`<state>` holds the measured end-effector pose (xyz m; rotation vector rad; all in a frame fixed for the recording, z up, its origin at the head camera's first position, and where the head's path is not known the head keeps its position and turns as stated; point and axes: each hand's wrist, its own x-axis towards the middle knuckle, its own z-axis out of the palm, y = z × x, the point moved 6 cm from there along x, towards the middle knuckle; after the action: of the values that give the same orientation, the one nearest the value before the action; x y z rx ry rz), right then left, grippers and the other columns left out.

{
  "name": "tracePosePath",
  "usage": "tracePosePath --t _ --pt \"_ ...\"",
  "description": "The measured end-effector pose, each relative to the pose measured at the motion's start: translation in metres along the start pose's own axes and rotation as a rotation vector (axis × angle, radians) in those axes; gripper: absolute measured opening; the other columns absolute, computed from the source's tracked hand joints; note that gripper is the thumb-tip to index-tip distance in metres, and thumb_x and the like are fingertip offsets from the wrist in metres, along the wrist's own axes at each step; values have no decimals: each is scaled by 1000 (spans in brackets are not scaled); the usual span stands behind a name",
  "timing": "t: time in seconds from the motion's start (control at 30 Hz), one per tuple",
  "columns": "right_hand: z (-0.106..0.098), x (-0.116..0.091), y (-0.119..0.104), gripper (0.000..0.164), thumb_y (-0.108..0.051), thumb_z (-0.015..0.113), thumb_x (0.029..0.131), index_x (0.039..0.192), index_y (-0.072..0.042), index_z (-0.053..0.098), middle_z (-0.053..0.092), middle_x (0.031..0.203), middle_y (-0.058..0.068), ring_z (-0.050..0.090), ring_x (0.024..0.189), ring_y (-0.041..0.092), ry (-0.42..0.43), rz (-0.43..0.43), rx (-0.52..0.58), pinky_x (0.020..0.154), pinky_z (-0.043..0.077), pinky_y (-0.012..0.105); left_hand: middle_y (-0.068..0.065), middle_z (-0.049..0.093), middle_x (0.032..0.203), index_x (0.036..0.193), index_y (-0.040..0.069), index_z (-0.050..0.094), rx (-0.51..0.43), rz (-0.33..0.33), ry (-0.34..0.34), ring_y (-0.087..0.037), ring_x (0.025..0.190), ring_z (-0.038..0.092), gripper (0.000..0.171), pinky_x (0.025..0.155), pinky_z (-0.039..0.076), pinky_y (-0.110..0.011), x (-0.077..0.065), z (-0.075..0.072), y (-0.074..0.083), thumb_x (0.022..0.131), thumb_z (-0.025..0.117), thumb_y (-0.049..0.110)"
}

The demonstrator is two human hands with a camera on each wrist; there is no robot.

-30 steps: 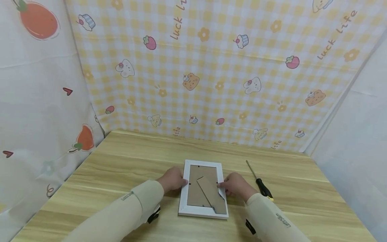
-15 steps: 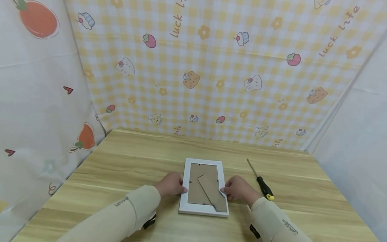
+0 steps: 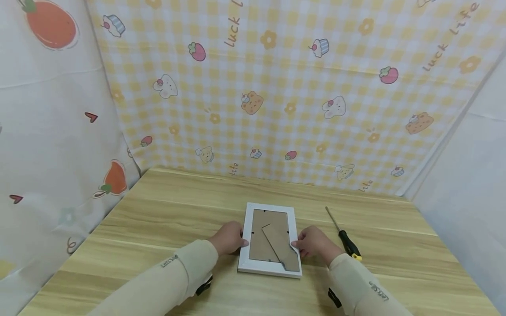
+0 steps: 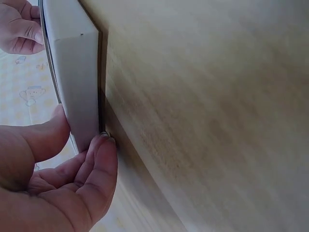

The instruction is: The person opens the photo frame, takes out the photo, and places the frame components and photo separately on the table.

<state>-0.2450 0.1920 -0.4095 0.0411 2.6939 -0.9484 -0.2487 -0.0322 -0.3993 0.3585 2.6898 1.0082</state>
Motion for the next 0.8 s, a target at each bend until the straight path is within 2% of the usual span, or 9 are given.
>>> tracePosePath --t 0.27,0.8 --pt "-1 3 4 18 -8 68 88 75 1 62 63 65 7 62 60 15 -16 21 15 60 54 31 -3 59 74 82 -2 63 8 -13 -7 -14 69 51 13 67 46 -30 7 1 -2 84 72 7" --pt "-1 7 7 17 -11 67 91 78 0 63 65 68 5 61 62 15 -41 37 4 61 54 31 -2 55 71 78 0 61 13 4 3 -14 67 47 14 63 42 -27 7 1 -2 84 73 6"
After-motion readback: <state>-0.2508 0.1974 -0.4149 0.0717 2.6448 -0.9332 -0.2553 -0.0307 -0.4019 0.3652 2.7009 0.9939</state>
